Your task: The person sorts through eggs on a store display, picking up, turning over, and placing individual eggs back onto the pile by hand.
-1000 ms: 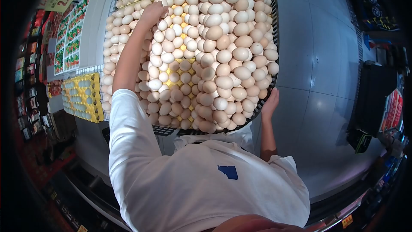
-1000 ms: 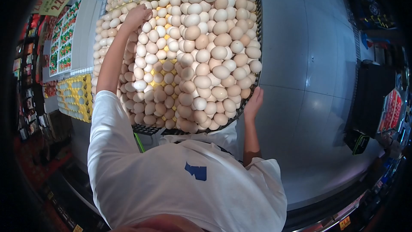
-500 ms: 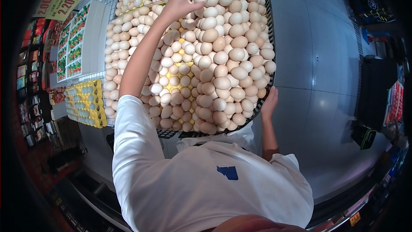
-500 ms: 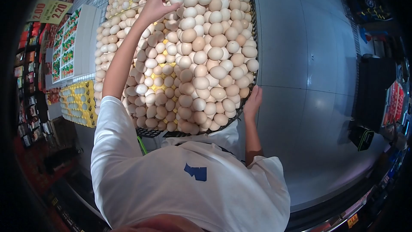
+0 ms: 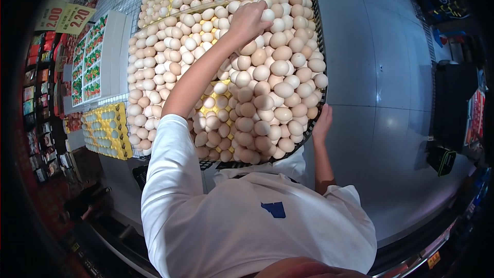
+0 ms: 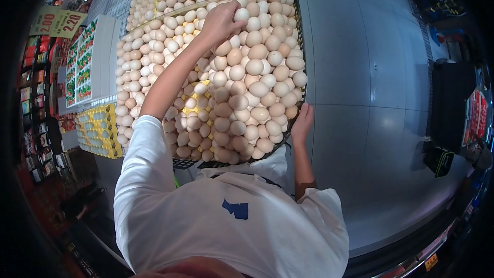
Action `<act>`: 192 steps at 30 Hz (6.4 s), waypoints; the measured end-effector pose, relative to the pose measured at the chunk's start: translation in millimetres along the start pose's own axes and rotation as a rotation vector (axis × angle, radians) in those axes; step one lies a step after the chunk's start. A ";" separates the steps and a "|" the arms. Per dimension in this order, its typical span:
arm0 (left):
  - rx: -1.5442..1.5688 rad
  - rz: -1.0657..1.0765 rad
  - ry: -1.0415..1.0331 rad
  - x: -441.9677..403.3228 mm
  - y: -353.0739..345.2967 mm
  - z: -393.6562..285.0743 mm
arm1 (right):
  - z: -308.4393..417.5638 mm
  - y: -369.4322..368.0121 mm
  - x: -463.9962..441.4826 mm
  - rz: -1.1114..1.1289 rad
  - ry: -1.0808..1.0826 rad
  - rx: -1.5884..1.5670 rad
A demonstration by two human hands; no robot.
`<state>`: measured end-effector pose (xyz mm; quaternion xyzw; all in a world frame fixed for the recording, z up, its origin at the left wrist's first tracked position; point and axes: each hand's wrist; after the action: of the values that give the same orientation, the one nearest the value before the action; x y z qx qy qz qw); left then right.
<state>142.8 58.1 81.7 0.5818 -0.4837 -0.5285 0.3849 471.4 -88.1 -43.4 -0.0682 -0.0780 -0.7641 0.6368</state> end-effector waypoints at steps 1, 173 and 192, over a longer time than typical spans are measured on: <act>0.000 -0.001 -0.002 -0.1 -0.5 -0.6 | -0.7 0.6 -0.2 0.003 0.002 0.004; -0.262 -0.216 -0.160 79.2 -11.5 -43.3 | -3.3 0.8 -0.9 0.014 -0.078 -0.107; -0.245 0.146 0.534 164.4 -10.3 117.7 | -11.0 4.3 -4.5 0.025 -0.074 -0.054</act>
<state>23.8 -91.5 14.9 0.6133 -0.3387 -0.3823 0.6025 476.3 -86.8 -54.9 -0.1144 -0.0802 -0.7549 0.6408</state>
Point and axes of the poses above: each hand's wrist, its own x-axis away from the middle knuckle, its own y-axis out of the back of the hand, z = x × y, and after that the axes turned 13 degrees about -x, right-handed
